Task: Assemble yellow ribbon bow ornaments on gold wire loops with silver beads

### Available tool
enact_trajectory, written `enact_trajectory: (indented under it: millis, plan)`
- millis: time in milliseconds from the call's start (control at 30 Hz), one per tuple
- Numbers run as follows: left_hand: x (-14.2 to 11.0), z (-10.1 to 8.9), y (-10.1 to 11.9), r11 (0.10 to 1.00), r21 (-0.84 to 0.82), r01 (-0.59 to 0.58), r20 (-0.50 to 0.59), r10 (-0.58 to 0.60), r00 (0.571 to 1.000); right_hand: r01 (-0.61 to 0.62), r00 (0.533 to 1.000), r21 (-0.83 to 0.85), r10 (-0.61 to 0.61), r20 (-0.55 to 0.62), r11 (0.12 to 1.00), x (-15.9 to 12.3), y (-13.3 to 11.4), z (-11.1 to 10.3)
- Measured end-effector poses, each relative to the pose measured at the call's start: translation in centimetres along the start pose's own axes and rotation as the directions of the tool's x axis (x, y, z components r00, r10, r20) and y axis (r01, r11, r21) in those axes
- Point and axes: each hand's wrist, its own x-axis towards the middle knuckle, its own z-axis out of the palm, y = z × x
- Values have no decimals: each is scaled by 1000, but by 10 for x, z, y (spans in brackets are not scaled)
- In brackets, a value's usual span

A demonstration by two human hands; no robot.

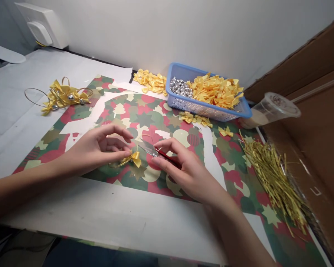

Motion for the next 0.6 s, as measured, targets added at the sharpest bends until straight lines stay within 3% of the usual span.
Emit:
enact_trajectory:
  millis: [267,600]
  plan:
    - [-3,4,2,996,6,-94,-146,94,985,173,968,-125,-192,-163,977,-2,3,7]
    - [-4,5,3,983,48,-180,-166,185,969,116,981,-96,-129,-142,989,-3,2,14]
